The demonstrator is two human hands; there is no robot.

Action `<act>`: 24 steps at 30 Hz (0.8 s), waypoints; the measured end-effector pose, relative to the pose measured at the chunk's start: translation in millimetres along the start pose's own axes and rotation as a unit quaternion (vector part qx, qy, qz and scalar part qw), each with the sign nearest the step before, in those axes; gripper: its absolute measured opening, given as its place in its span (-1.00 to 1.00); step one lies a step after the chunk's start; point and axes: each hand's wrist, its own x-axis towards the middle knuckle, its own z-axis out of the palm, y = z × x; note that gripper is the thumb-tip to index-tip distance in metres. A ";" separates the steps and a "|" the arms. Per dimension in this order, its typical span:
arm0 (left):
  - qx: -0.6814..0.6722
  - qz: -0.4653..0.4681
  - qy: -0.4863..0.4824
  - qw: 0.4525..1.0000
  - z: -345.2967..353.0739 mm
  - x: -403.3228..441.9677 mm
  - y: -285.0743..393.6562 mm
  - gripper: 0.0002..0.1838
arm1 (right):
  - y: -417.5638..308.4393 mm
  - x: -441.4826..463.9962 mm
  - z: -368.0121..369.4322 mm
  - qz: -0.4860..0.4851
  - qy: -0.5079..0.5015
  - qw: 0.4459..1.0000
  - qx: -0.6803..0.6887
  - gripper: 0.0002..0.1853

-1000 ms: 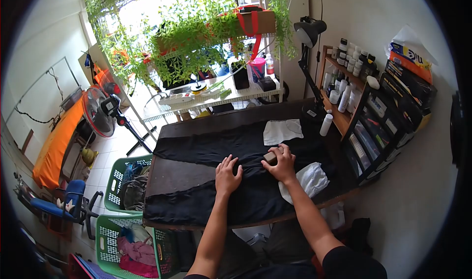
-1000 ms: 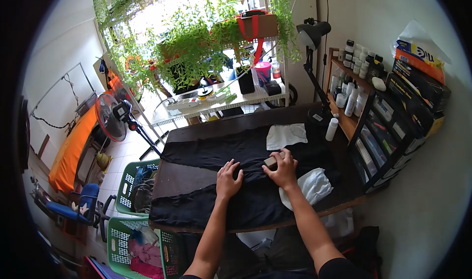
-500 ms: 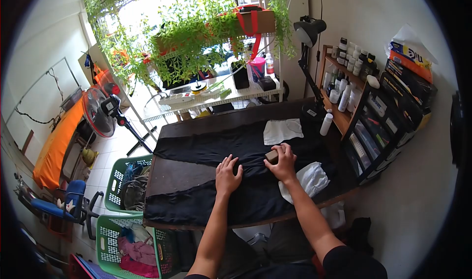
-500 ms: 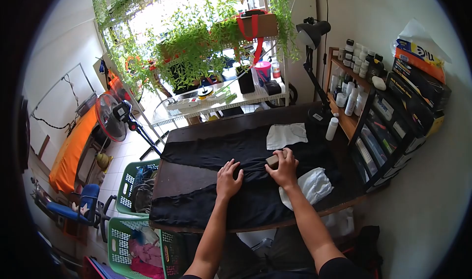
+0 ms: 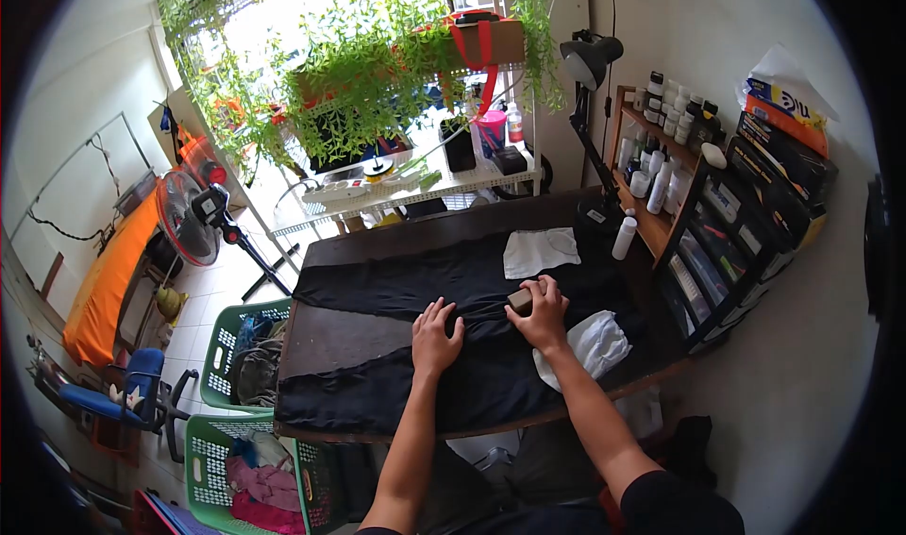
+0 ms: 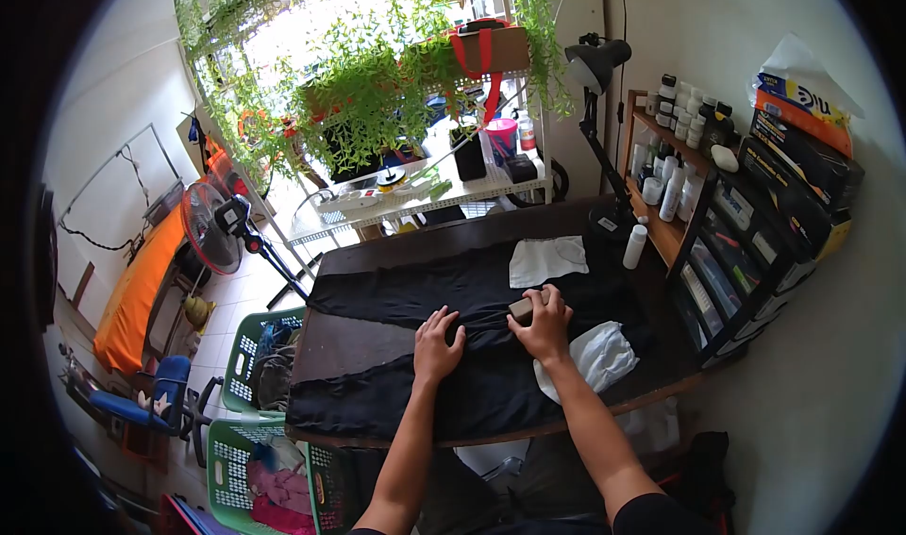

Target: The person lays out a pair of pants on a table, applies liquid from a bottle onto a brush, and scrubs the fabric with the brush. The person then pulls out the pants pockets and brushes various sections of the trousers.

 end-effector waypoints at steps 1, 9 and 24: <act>-0.001 0.001 0.001 1.000 0.3 -0.5 -0.3 -0.48 | 0.2 -0.9 0.8 0.001 0.007 1.000 -0.008 -0.39; -0.002 0.000 0.003 1.000 -0.1 -0.7 0.4 -0.48 | 2.1 -1.8 3.9 0.036 0.046 0.996 -0.064 -0.41; 0.010 -0.014 0.013 1.000 2.3 4.0 -0.2 -0.50 | -98.1 6.8 -70.5 -0.300 -0.130 0.922 0.208 -0.35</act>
